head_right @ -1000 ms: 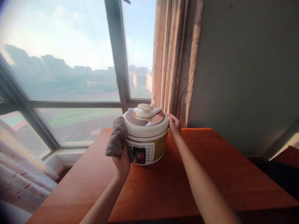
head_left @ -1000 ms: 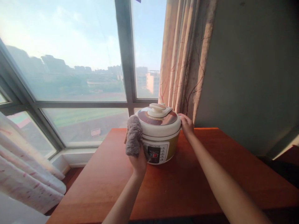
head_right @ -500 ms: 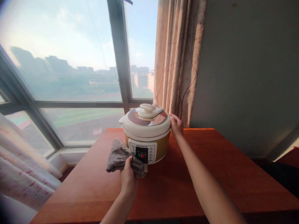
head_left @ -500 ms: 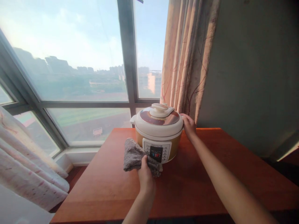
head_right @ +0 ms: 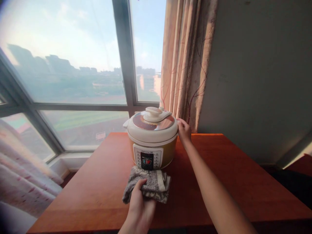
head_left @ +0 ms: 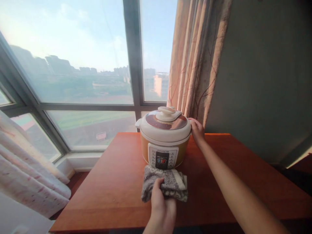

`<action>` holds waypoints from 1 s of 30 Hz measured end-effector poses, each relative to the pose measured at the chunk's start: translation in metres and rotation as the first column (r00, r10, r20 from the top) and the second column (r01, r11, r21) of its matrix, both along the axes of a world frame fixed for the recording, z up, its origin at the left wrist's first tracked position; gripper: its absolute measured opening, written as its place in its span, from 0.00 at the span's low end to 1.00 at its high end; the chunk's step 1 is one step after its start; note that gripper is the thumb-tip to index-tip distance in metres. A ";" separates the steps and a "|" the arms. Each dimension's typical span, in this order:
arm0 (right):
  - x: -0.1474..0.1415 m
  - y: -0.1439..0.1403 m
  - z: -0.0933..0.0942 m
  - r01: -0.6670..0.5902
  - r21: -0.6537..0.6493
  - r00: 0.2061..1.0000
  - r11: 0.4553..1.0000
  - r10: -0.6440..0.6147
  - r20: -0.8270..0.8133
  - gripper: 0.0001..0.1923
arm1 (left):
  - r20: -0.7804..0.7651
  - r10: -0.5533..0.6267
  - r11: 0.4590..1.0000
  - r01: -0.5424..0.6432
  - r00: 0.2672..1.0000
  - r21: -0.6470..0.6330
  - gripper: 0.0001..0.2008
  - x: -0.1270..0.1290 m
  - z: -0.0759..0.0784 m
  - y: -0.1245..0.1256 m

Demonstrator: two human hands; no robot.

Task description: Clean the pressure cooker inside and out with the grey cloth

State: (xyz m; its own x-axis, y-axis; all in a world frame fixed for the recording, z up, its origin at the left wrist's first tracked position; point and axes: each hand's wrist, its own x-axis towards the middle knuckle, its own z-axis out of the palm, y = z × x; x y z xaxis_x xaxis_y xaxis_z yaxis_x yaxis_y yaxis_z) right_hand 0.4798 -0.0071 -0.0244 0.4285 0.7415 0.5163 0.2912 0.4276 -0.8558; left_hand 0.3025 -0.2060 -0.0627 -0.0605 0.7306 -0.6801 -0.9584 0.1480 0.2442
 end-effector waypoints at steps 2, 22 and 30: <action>0.000 0.001 -0.001 -0.003 0.006 1.000 1.000 0.003 -0.003 0.21 | 0.031 -0.016 1.000 0.017 0.999 -0.019 0.14 0.001 0.002 0.001; 0.008 0.007 -0.006 -0.063 0.035 0.997 0.997 0.062 0.036 0.23 | 0.256 -0.188 0.965 0.129 0.948 0.230 0.18 0.028 0.053 0.022; 0.006 0.006 -0.006 -0.061 0.016 0.998 0.998 0.061 0.021 0.23 | -0.162 -0.070 0.859 0.142 0.984 0.492 0.18 -0.018 0.094 0.016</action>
State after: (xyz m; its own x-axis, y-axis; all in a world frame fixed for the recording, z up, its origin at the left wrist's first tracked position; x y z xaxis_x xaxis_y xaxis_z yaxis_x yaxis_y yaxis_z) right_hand 0.4862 -0.0012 -0.0308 0.3719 0.7571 0.5371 0.2820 0.4592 -0.8424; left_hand 0.2842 -0.1897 0.0309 -0.0272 0.9767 -0.2130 -0.8970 0.0702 0.4365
